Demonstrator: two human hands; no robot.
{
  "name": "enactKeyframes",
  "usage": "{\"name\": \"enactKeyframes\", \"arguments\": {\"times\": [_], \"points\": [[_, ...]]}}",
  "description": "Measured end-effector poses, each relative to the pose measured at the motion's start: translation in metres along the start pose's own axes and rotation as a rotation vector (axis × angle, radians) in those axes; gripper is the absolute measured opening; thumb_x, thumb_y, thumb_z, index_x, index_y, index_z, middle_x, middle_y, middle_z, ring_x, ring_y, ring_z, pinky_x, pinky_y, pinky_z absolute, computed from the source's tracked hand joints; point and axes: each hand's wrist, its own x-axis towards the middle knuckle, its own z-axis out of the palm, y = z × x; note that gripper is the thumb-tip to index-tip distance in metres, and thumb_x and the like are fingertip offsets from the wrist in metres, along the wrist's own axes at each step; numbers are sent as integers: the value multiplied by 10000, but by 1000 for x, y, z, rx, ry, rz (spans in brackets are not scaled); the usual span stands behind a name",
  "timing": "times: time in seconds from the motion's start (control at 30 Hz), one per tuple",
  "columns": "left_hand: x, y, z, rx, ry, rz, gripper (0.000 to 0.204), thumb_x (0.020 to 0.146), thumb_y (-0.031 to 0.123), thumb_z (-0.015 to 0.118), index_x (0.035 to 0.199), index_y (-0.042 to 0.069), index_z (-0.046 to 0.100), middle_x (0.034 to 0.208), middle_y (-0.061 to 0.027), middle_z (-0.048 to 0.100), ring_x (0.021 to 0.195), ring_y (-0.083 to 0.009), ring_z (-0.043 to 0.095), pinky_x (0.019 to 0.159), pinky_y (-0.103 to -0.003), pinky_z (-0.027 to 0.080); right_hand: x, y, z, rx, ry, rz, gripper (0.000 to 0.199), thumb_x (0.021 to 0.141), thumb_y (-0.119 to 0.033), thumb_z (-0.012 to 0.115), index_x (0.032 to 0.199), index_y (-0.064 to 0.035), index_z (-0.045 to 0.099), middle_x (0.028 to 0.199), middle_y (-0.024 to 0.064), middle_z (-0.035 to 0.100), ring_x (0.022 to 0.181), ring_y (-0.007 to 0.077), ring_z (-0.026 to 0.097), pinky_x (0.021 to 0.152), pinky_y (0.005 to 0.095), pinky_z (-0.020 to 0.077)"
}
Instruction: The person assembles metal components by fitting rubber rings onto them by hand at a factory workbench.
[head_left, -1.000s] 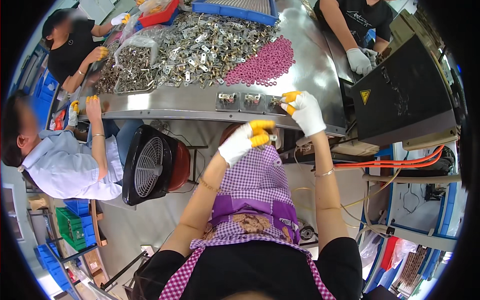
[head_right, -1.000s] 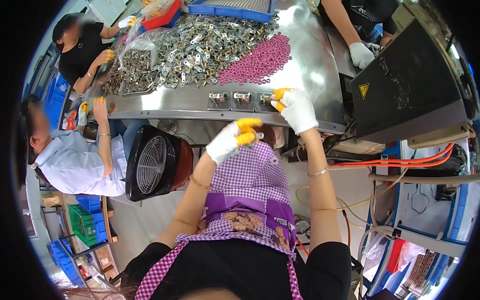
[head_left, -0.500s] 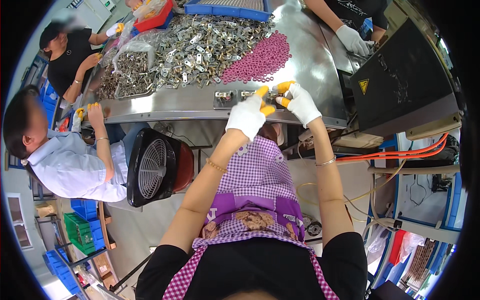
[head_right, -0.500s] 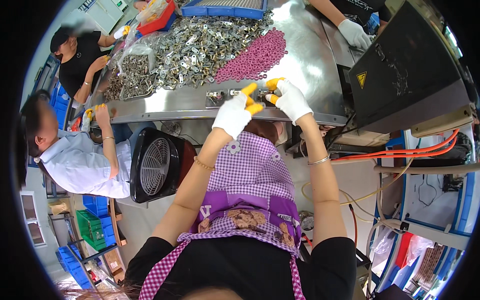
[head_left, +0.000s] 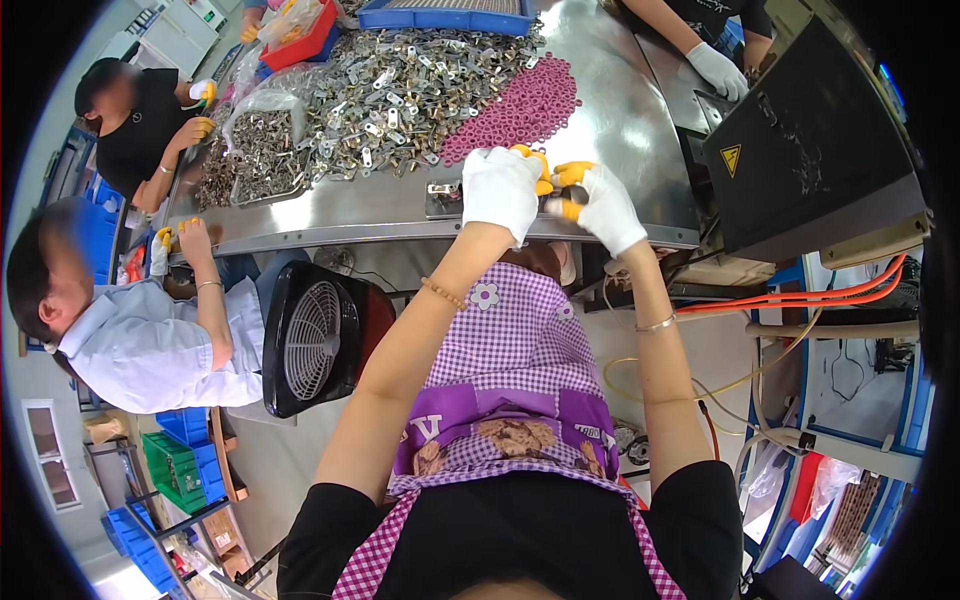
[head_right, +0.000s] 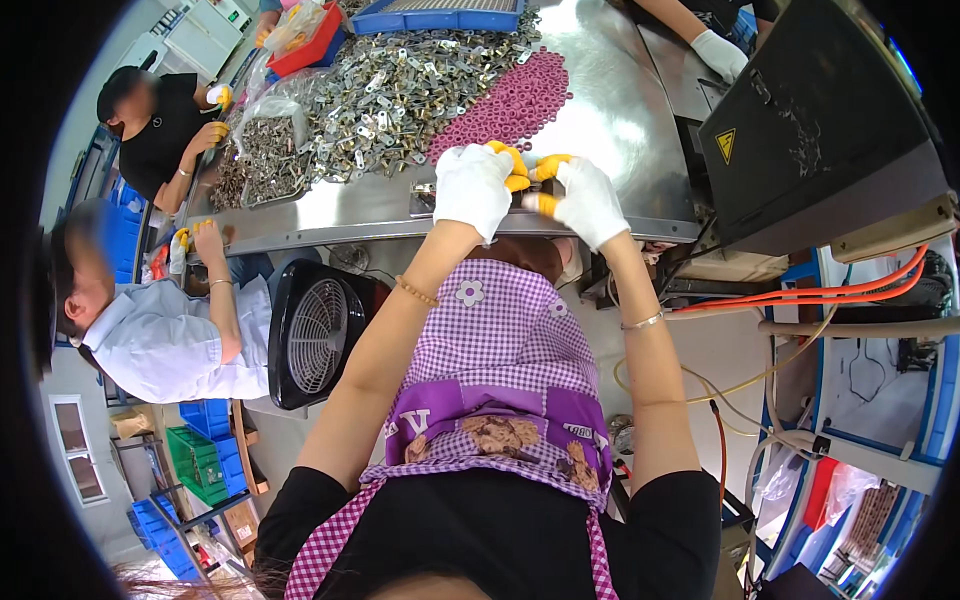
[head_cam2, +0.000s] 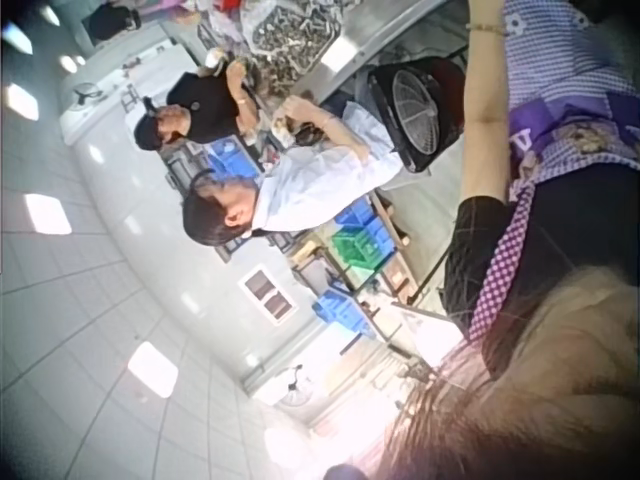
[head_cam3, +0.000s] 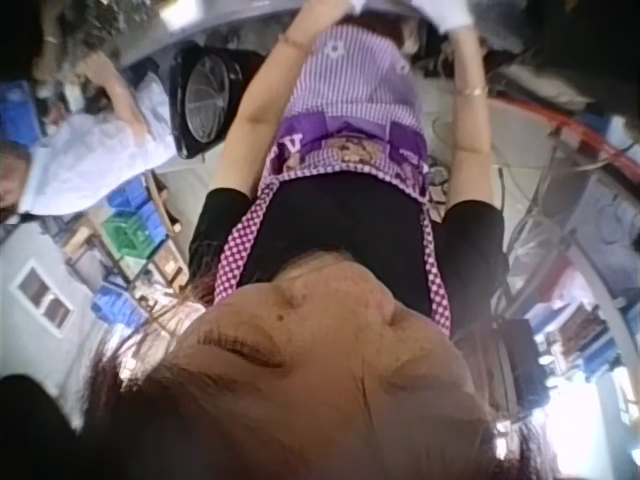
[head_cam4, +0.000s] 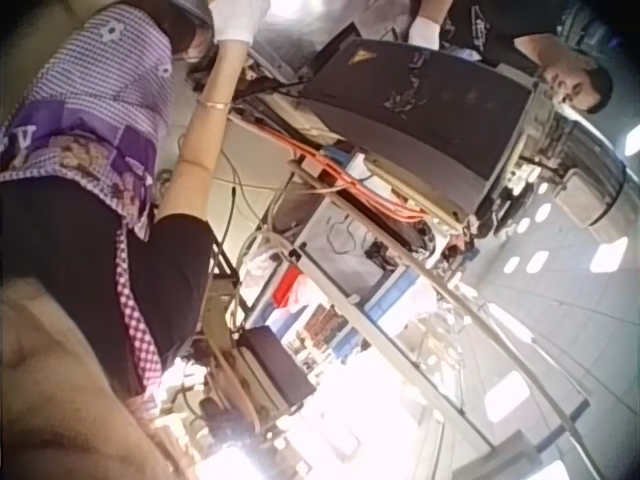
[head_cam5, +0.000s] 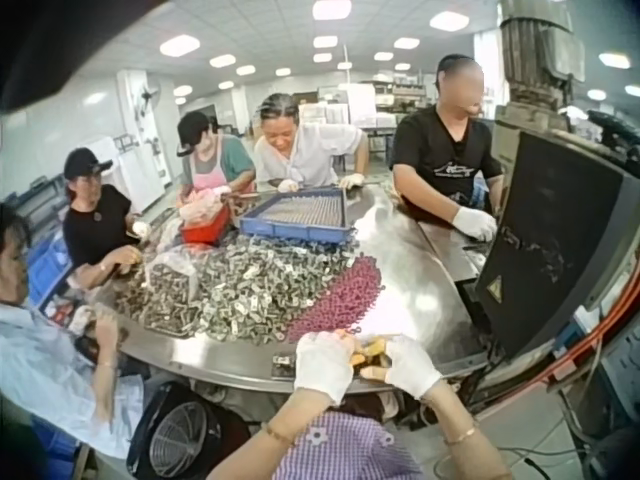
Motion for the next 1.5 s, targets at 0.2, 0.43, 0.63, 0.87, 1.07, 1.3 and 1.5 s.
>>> {"name": "enactKeyframes", "arguments": {"times": [0.2,0.43,0.63,0.87,1.07,1.3,1.5], "points": [[-3,-12,-9,-24,-141,-95,222,842,279,605,990,168,728,952,-85,691,817,-299,615,798,-397,432,-11,-32,-9,-446,42,-53,358,656,-139,752,1004,-92,685,996,60,694,797,261,629,751,339,497],[-31,-134,-8,-134,-43,-346,232,840,249,585,1014,211,733,973,-63,688,880,-265,623,750,-361,455,21,27,-43,-653,319,426,366,748,-272,728,1075,-120,666,973,72,686,791,282,646,745,370,514],[-13,-153,12,191,-164,-146,198,837,224,605,985,181,728,971,-79,678,867,-276,618,755,-385,468,58,65,-51,-817,430,625,348,804,-328,704,1074,-113,658,986,76,661,810,258,656,733,340,520],[-32,-153,13,-22,-7,-257,178,844,199,620,994,130,687,993,-97,664,842,-273,629,746,-386,485,59,66,-49,-792,429,607,380,816,-333,693,1119,-109,641,977,80,663,825,263,658,748,355,522],[-63,-122,13,-998,125,-732,200,882,151,592,1058,57,609,981,-110,639,804,-223,649,706,-320,503,60,78,-50,-760,419,605,423,806,-337,687,1167,-128,616,1014,95,677,862,307,660,764,387,521],[-68,-117,31,-1393,170,-887,255,916,134,577,1132,9,525,981,-125,620,782,-207,671,636,-245,520,61,46,-39,-778,510,645,497,808,-301,687,1254,-116,569,994,122,668,828,296,649,752,377,515],[-62,-117,22,-1449,95,-845,208,916,101,545,1105,14,552,952,-108,618,744,-171,649,654,-250,497,51,5,6,140,81,489,308,816,-211,681,1090,-71,672,915,109,666,764,240,615,732,335,497]]}}
